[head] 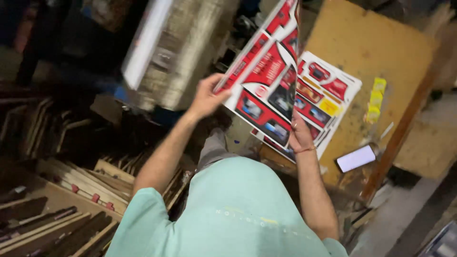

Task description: Organizing and stacking printed graphic sheets from a printing machine.

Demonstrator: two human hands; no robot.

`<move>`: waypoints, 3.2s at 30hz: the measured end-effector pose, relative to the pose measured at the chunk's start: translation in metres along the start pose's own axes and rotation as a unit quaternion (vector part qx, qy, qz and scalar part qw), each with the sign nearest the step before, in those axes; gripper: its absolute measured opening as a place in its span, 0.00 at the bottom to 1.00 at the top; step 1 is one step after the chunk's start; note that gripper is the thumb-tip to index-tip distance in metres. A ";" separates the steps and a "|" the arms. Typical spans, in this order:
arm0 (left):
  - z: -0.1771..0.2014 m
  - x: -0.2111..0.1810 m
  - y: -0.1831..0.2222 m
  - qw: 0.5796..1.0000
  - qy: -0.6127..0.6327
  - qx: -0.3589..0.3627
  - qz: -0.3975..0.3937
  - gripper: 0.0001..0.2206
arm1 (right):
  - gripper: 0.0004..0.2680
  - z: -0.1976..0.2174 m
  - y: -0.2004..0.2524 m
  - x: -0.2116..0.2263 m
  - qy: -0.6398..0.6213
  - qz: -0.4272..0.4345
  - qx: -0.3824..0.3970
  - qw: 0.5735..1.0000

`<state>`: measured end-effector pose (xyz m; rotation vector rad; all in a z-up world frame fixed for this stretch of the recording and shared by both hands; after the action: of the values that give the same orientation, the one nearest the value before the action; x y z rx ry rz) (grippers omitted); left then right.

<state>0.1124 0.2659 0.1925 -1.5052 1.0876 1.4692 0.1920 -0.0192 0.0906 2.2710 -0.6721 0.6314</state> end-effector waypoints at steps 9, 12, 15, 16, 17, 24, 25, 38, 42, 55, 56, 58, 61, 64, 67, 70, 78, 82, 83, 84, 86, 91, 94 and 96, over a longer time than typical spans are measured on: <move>0.255 0.213 -0.052 0.936 -0.095 -0.294 0.170 0.12 | 0.19 -0.045 -0.224 -0.060 0.218 0.151 -0.183 0.947; 0.275 0.254 -0.084 0.894 -0.163 -0.352 0.224 0.14 | 0.16 -0.011 -0.262 -0.066 0.394 0.228 -0.308 0.835; 0.282 0.286 -0.109 0.876 -0.214 -0.383 0.200 0.15 | 0.15 0.005 -0.268 -0.054 0.502 0.220 -0.360 0.755; 0.282 0.285 -0.120 0.871 -0.273 -0.394 0.111 0.15 | 0.15 0.008 -0.271 -0.051 0.518 0.201 -0.345 0.756; 0.284 0.276 -0.115 0.871 -0.273 -0.392 0.117 0.15 | 0.15 0.001 -0.266 -0.045 0.521 0.196 -0.346 0.755; 0.360 0.352 -0.074 0.874 -0.066 -0.420 0.236 0.13 | 0.11 -0.055 -0.249 -0.011 0.522 0.125 -0.181 0.824; 0.382 0.375 -0.056 0.858 -0.127 -0.439 0.235 0.12 | 0.11 -0.072 -0.226 -0.004 0.589 0.202 -0.102 0.776; 0.218 -0.022 0.073 0.956 0.071 -0.286 -0.011 0.09 | 0.38 0.115 -0.031 -0.115 0.717 -0.105 -0.402 0.559; 0.119 0.047 0.075 0.969 -0.008 -0.212 0.128 0.10 | 0.28 0.127 -0.026 -0.118 0.710 -0.125 -0.386 0.576; -0.199 0.319 0.080 0.986 -0.102 -0.003 0.129 0.25 | 0.20 0.193 -0.015 -0.107 0.404 -0.027 -0.206 0.891; -0.204 0.312 0.068 0.988 -0.100 -0.004 0.121 0.25 | 0.20 0.211 0.002 -0.100 0.407 -0.020 -0.204 0.890; -0.182 0.321 0.064 0.951 -0.120 -0.129 0.254 0.15 | 0.21 0.252 0.054 -0.053 0.557 0.116 -0.340 0.749; -0.202 0.224 0.041 0.974 -0.036 -0.104 0.197 0.13 | 0.23 0.374 0.064 -0.114 0.302 0.005 -0.393 0.869; -0.210 0.167 0.030 0.993 -0.008 -0.036 0.116 0.13 | 0.20 0.322 0.042 -0.136 -0.010 -0.027 -0.125 0.992; -0.175 0.086 0.018 0.999 -0.012 -0.008 0.050 0.12 | 0.25 0.189 0.037 -0.061 -0.021 0.009 -0.080 0.997; -0.095 0.015 0.014 0.998 0.007 -0.046 -0.035 0.14 | 0.25 0.071 0.019 -0.009 -0.078 0.022 0.006 0.997; 0.137 0.071 0.004 0.973 0.018 -0.220 0.069 0.12 | 0.23 -0.075 -0.093 -0.007 0.110 0.028 -0.054 0.992; 0.214 0.168 -0.031 0.950 0.033 -0.273 0.146 0.10 | 0.20 -0.057 -0.198 -0.054 0.248 0.147 -0.151 0.946; 0.219 0.174 -0.046 0.952 0.036 -0.266 0.145 0.10 | 0.20 -0.068 -0.212 -0.060 0.248 0.152 -0.158 0.944; 0.233 0.189 -0.053 0.930 -0.005 -0.307 0.204 0.10 | 0.18 -0.063 -0.222 -0.065 0.326 0.128 -0.253 0.902; 0.242 0.211 -0.064 0.902 -0.045 -0.337 0.267 0.11 | 0.16 -0.059 -0.225 -0.067 0.397 0.097 -0.354 0.841; 0.256 0.222 -0.092 0.885 -0.205 -0.365 0.203 0.13 | 0.15 0.054 -0.289 -0.079 0.496 0.260 -0.254 0.789; 0.257 0.228 -0.089 0.888 -0.173 -0.335 0.264 0.13 | 0.11 -0.008 -0.265 -0.061 0.466 0.101 -0.220 0.851; 0.287 0.302 -0.079 0.880 -0.135 -0.344 0.298 0.11 | 0.11 -0.030 -0.260 -0.051 0.455 0.082 -0.162 0.872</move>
<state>0.0780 0.5411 -0.1278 -1.3799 0.9346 2.6255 0.3061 0.1822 -0.0412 1.3666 -0.4329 1.4154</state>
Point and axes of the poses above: each hand's wrist, its own y-axis away from the middle knuckle, its own z-axis out of the back of the hand, x = y × z, the point moved 10 cm from there along -y, towards the middle knuckle, and after that the axes turned 6 degrees about -x, right-handed, at the moved point
